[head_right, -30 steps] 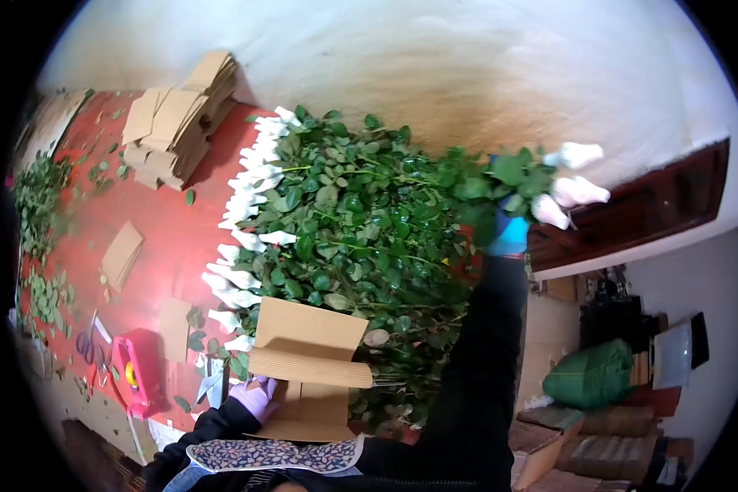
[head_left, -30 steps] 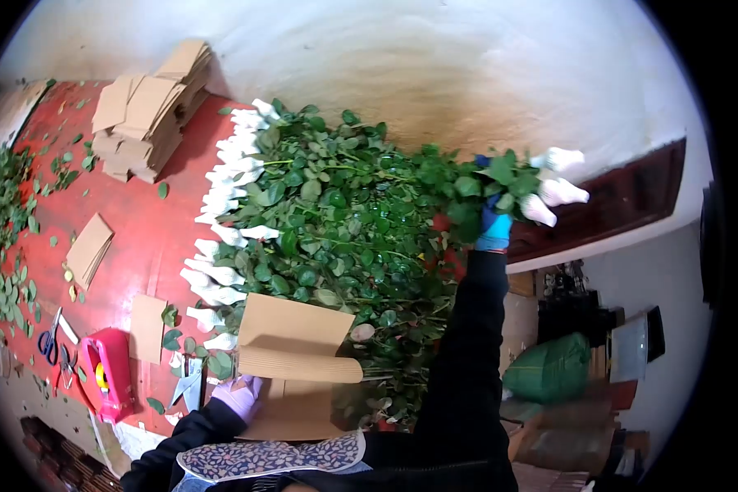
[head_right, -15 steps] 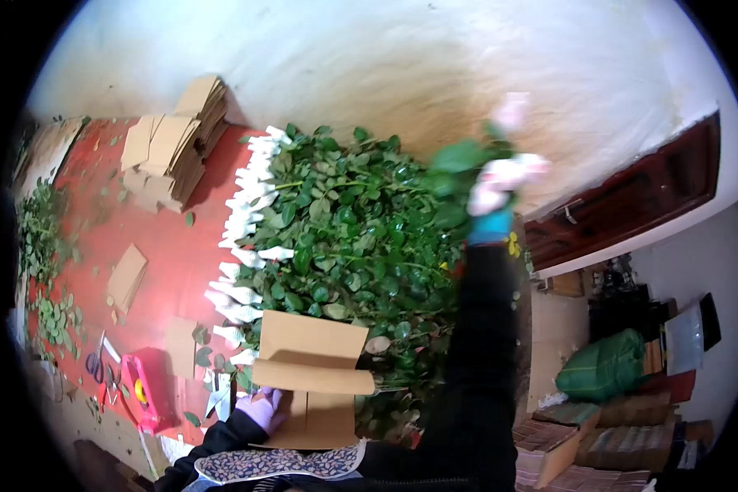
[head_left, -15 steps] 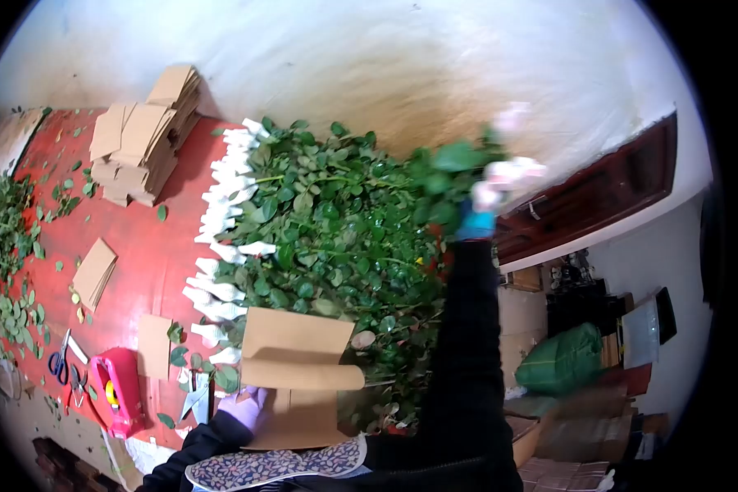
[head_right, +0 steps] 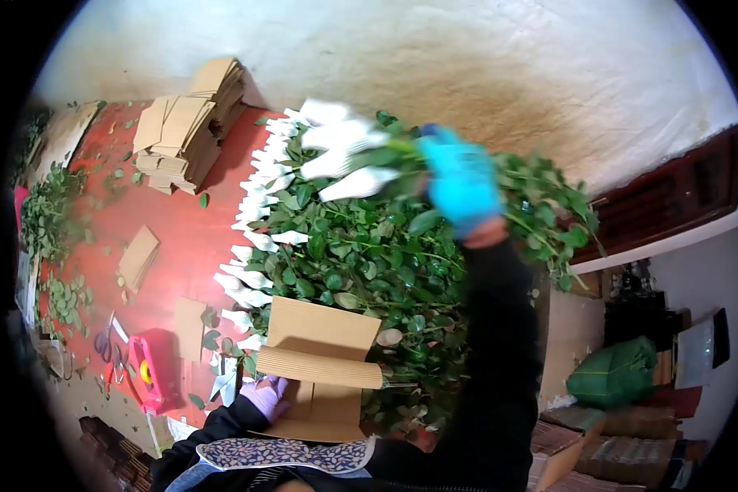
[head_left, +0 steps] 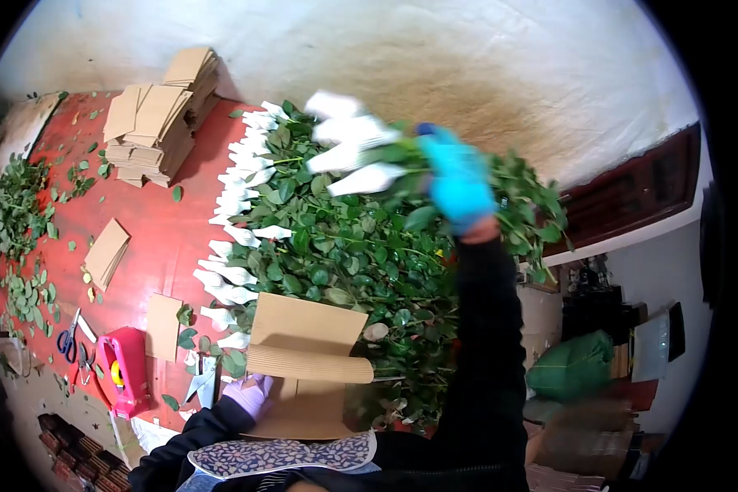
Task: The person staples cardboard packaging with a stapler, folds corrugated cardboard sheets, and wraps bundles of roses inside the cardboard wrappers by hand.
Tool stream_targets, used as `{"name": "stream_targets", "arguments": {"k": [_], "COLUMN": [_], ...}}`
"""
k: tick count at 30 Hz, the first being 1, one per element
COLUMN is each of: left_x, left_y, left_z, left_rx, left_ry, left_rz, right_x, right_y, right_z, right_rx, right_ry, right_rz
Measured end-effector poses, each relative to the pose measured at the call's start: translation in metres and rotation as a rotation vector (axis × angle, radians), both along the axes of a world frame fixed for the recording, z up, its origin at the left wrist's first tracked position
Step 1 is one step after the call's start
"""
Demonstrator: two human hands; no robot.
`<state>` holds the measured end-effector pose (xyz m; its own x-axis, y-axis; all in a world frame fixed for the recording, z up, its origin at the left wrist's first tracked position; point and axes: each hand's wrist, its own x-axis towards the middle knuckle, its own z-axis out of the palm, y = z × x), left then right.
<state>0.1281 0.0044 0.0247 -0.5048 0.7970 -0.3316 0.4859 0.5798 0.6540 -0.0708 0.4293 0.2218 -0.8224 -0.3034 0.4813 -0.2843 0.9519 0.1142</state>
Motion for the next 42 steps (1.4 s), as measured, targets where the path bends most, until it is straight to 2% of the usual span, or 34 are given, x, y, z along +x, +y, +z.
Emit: {"name": "stream_targets", "arguments": {"k": [2, 3, 6, 7, 8, 10, 12, 17, 20, 21, 22, 26, 28, 30, 32, 34, 36, 38, 40, 42], "left_x": [-0.002, 0.001, 0.001, 0.003, 0.001, 0.004, 0.003, 0.007, 0.003, 0.005, 0.006, 0.009, 0.012, 0.01, 0.011, 0.013, 0.008, -0.002, -0.007, -0.015], "left_y": [0.0, -0.002, 0.001, -0.001, -0.002, -0.003, -0.002, -0.003, -0.003, -0.003, -0.002, -0.002, 0.0, 0.0, 0.0, -0.001, -0.001, -0.007, -0.013, -0.013], "left_z": [-0.001, -0.008, -0.01, -0.023, -0.029, -0.032, -0.029, -0.03, -0.018, -0.018, -0.014, -0.02, -0.025, -0.016, -0.028, -0.054, -0.06, -0.067, -0.061, -0.082], "left_rx": [0.041, 0.054, -0.042, -0.103, -0.005, -0.003, -0.026, -0.056, -0.037, -0.014, 0.119, 0.1, 0.043, 0.014, 0.048, 0.101, 0.079, 0.288, 0.277, 0.315], "left_ry": [0.012, 0.0, 0.004, -0.029, -0.074, -0.086, -0.119, -0.012, -0.053, 0.018, 0.118, 0.237, 0.258, 0.252, 0.285, 0.225, 0.146, 0.221, 0.233, 0.124], "left_rz": [-0.011, -0.011, -0.005, -0.069, -0.052, -0.048, -0.036, -0.073, -0.043, -0.031, 0.035, 0.04, 0.052, 0.05, 0.067, 0.118, 0.149, 0.08, 0.036, -0.013], "right_x": [-0.041, -0.06, -0.1, -0.106, -0.11, -0.109, -0.101, -0.046, -0.008, 0.006, 0.02, 0.087, 0.127, 0.167, 0.208, 0.244, 0.272, 0.296, 0.319, 0.328], "right_y": [-0.033, -0.034, -0.014, -0.008, -0.003, 0.004, 0.013, 0.007, 0.003, -0.001, -0.006, -0.041, -0.065, -0.088, -0.109, -0.114, -0.118, -0.113, -0.097, -0.093], "right_z": [-0.042, -0.072, -0.154, -0.168, -0.177, -0.189, -0.188, -0.123, -0.081, -0.066, -0.051, 0.014, 0.041, 0.058, 0.065, 0.055, 0.041, 0.015, -0.024, -0.052], "right_rx": [0.211, 0.206, 0.211, 0.192, 0.192, 0.181, 0.179, 0.162, 0.134, 0.122, 0.109, 0.108, 0.136, 0.142, 0.161, 0.15, 0.167, 0.122, 0.045, -0.028], "right_ry": [-0.493, -0.565, -0.69, -0.712, -0.711, -0.708, -0.686, -0.647, -0.525, -0.468, -0.413, -0.286, -0.293, -0.471, -0.632, -0.8, -0.996, -1.17, -1.229, -1.267], "right_rz": [-0.206, -0.209, -0.228, -0.218, -0.207, -0.172, -0.142, -0.095, -0.064, -0.051, -0.037, -0.011, -0.001, -0.028, -0.052, -0.026, 0.014, 0.032, 0.093, 0.147]}}
